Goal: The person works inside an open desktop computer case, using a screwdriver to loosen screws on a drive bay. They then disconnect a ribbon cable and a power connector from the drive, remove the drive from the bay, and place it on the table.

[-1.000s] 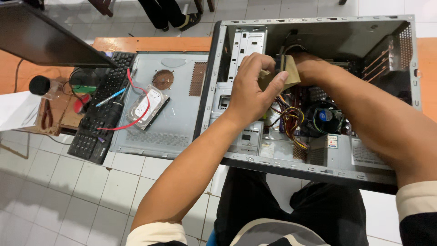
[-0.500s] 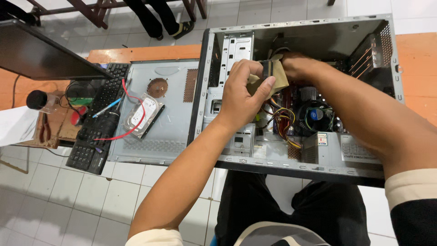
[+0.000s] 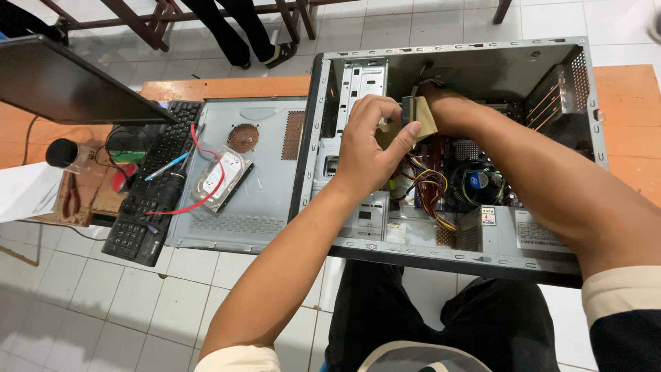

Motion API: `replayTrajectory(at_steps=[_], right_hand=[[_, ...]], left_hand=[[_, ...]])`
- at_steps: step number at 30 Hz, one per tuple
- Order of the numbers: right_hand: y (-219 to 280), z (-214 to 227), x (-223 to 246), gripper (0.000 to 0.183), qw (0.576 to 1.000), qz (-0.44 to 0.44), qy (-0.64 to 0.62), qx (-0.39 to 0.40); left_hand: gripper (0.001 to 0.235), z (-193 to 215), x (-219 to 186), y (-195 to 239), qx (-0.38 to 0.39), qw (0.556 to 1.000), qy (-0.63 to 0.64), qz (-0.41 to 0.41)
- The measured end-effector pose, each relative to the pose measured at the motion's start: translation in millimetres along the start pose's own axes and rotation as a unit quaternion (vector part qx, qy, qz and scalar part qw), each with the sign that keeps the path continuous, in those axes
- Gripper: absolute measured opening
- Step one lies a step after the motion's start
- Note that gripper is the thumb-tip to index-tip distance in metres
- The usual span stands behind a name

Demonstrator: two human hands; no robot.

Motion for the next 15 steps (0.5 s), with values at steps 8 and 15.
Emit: replayTrajectory(at_steps=[8,15], right_hand=[[-14,10,-63,0.037,0.984,-0.115,0.082,0.107],[61,110,-16,0.055,0.970,-0.187,0.051,0.149]], left_hand=[[0.024,15,-10,-9,-0.043,0.999,0.002,0.023],[0.023,29,-7,-4,-0.126,0.988,0.062,0.068]])
Point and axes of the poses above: each hand's wrist, its own y-axis away from the middle knuckle, its own z-axis out of the back of the hand, x = y × z, the point moved 6 cm from there along -y, towards the middle knuckle, and after that the axes turned 5 degrees about -z, right-handed, at the moved point
